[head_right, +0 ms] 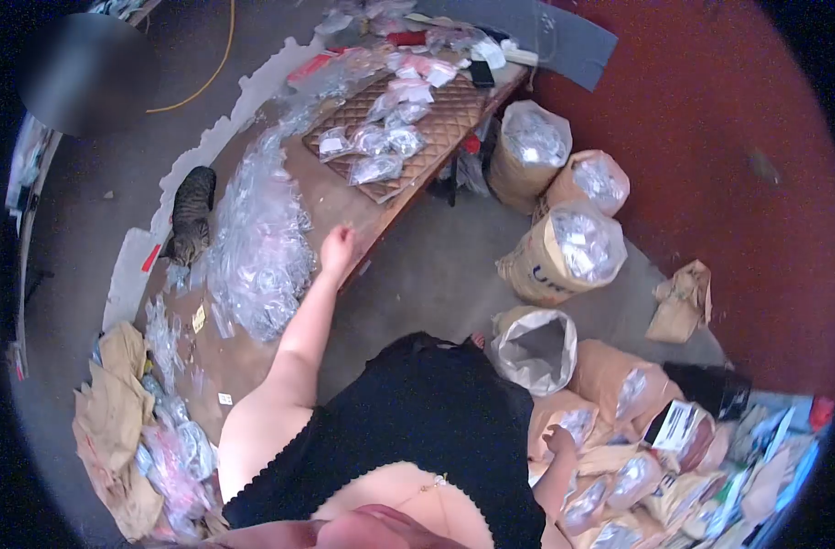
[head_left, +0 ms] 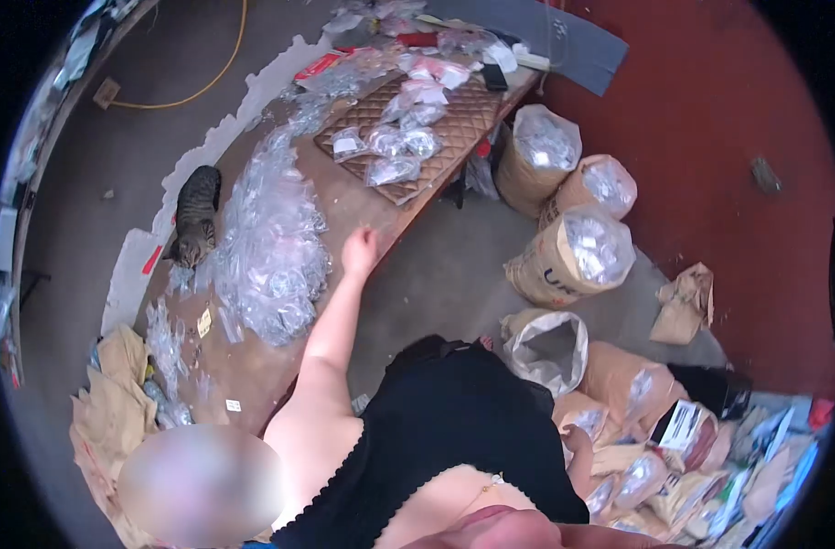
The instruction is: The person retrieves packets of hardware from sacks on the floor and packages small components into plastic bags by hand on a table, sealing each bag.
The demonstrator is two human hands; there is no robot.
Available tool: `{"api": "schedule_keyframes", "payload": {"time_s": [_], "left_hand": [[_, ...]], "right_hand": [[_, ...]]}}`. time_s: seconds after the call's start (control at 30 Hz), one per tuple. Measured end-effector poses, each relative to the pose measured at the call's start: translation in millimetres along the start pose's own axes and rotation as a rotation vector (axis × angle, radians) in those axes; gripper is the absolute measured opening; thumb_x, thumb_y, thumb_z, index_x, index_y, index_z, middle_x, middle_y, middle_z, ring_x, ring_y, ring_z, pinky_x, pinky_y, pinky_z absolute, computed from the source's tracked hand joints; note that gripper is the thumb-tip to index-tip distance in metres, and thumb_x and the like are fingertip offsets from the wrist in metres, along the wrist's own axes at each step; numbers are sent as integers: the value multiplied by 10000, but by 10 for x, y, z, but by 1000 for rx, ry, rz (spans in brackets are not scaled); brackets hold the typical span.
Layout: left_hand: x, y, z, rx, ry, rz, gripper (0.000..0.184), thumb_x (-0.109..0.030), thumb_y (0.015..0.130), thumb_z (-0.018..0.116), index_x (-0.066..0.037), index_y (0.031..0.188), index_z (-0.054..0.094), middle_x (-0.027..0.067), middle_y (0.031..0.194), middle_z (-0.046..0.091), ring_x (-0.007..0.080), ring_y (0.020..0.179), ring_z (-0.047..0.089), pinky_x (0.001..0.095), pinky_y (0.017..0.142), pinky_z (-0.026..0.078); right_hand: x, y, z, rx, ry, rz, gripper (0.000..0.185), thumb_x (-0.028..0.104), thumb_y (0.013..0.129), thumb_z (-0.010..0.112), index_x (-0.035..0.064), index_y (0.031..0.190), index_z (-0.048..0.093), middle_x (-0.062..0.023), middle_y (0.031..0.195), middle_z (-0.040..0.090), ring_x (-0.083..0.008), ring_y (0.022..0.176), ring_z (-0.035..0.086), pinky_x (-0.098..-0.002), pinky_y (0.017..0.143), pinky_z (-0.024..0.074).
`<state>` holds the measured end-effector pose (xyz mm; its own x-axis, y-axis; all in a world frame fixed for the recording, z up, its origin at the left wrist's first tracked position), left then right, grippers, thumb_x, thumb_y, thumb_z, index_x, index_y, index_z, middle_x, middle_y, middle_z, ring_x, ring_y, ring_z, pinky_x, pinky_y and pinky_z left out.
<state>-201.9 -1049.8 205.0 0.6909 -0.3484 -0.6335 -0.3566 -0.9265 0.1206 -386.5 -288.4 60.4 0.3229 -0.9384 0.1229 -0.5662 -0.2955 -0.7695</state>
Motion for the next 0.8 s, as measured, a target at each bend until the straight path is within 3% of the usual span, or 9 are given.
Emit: {"api": "schedule_keyframes", "payload": {"time_s": [0.13, 0.2, 0.37, 0.43, 0.53, 0.57, 0.63, 0.73, 0.8], "left_hand": [[145, 798, -15, -11, 154, -76, 322, -339, 919, 548, -55, 982, 688, 199, 937, 680, 379, 909, 649, 482, 788, 508], [122, 1113, 56, -56, 150, -117, 334, -346, 921, 542, -52, 980, 688, 205, 932, 678, 379, 903, 650, 490, 792, 506], [62, 1854, 449, -111, 203, -55, 332, -346, 918, 544, -56, 976, 693, 203, 963, 676, 380, 888, 652, 491, 791, 513], [94, 1979, 727, 217, 324, -208, 275, -321, 892, 597, -75, 963, 699, 178, 994, 677, 374, 929, 644, 471, 811, 508], [-41, 2004, 808, 410, 194, -198, 222, -295, 849, 660, -90, 920, 709, 150, 966, 680, 347, 1002, 625, 436, 842, 502], [-51, 2019, 706, 404, 187, -219, 222, -295, 849, 660, -90, 920, 709, 150, 966, 680, 347, 1002, 625, 436, 842, 502], [-285, 2183, 381, 153, 226, 73, 183, -255, 796, 706, -82, 857, 708, 151, 1062, 649, 337, 1091, 578, 421, 889, 481], [-284, 2448, 82, -174, 367, 333, 138, -195, 762, 725, -68, 809, 700, 170, 1230, 567, 354, 1135, 540, 420, 915, 468], [126, 2637, 274, -116, 333, 261, 119, -156, 751, 724, -62, 817, 692, 187, 1332, 482, 387, 1155, 515, 429, 935, 452]], "right_hand": [[648, 611, -1216, -233, 50, -219, 394, 270, 845, 633, 103, 1201, 618, -210, 1037, 677, -382, 992, 638, -459, 862, 506], [1123, 774, -1801, -186, -79, -65, 373, 255, 863, 601, 105, 1204, 600, -196, 1055, 671, -395, 992, 630, -475, 857, 504], [2540, 1048, -2924, -402, -150, -344, 368, 204, 844, 624, 122, 1202, 595, -184, 1143, 640, -384, 1032, 609, -453, 898, 484], [3101, 1180, -3220, -413, -116, -415, 401, 195, 818, 650, 118, 1209, 600, -182, 1132, 642, -374, 1030, 607, -440, 910, 476], [3769, 1656, -3423, -268, -16, -561, 403, 191, 817, 653, 117, 1210, 606, -181, 1129, 643, -370, 1039, 604, -441, 909, 478], [4112, 1716, -3550, -147, -40, -500, 362, 117, 841, 636, 50, 1196, 605, -136, 1141, 648, -259, 1056, 620, -343, 885, 499], [4595, 2122, -3625, 1, 300, -595, 413, 192, 877, 636, 95, 1271, 561, -162, 1176, 633, -297, 1089, 614, -382, 912, 481], [5713, 2339, -4134, 3, 564, -781, 528, 196, 917, 631, 83, 1390, 425, -136, 1283, 564, -231, 1138, 573, -347, 928, 469], [6456, 2618, -4356, -46, 626, -780, 565, 220, 934, 623, 71, 1421, 377, -164, 1304, 535, -202, 1139, 556, -322, 943, 453]]}}
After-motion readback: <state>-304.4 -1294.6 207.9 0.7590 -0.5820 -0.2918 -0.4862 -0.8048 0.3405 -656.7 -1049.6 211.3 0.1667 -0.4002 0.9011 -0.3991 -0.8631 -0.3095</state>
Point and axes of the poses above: each hand's wrist, its own y-axis towards the middle knuckle, its own z-axis out of the palm, x = y × z, the point moved 7 cm from there along y, towards the middle knuckle
